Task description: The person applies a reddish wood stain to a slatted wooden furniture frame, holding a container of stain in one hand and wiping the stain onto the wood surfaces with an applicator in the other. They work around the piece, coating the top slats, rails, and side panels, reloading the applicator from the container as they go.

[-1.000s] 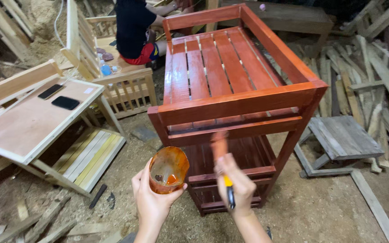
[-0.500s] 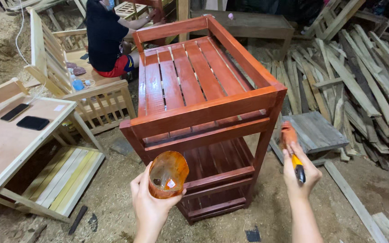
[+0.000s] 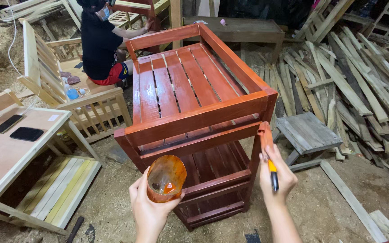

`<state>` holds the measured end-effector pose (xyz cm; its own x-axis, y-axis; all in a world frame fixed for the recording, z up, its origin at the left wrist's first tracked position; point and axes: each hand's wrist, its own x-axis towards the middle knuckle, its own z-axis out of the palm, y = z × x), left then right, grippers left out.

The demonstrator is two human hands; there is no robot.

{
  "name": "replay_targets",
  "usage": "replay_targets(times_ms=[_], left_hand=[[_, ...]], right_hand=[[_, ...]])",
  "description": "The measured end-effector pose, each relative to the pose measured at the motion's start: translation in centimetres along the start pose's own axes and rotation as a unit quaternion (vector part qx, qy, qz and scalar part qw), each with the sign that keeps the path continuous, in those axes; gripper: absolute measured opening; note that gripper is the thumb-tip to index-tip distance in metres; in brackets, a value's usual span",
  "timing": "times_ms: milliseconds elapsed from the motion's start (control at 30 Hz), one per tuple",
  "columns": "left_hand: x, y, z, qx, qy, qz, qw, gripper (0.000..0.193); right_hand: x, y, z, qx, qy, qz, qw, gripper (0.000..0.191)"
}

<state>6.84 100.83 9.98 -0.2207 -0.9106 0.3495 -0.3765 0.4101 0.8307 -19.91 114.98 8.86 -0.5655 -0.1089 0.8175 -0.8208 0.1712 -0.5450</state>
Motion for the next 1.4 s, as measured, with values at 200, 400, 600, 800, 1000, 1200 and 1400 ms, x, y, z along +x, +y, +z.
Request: replay_targets(times_ms=[200,400,600,800,1000,1200,1400], left_hand=[[0.1,0.1,0.0,0.004,0.006,-0.018,1.000,0.114],[1.2,-1.1,-1.1,0.019,0.005,-0.024,1.000,0.110],[1.1,-1.2,-1.2,0.006,0.021,-0.004,1.000,0.111],[2.0,-1.1,-2.0,0.011,0.015,-0.010,1.000,0.113],[2.4,-2.3,-3.6,0.004,0.032,-0.010,0.999,0.109],[2.5,-3.9,-5.7,0.012,0.062,-0.025,0.998,0.112],[3.0,-6.1,-8.5,0.029,0.088,-0.028,0.995,0.112]], right_hand=[[0.5,-1.8,-0.8,0.012,-0.180,-0.123,0.976,0.038],[7.0,-0.9,-2.2,-0.149,-0.252,-0.202,0.934,0.037],[8.1,-3.3,0.0,-0.032,-0.301,-0.153,0.941,0.032],[5.4,-6.1,2.4,0.078,-0.408,-0.144,0.898,0.037],[9.8,-4.9,-0.1,0.042,-0.379,-0.041,0.924,0.045],[7.7,-7.2,2.5,0.030,-0.377,-0.076,0.923,0.045],[0.2,-14.7,10.3,0.136,-0.470,-0.134,0.862,0.042]])
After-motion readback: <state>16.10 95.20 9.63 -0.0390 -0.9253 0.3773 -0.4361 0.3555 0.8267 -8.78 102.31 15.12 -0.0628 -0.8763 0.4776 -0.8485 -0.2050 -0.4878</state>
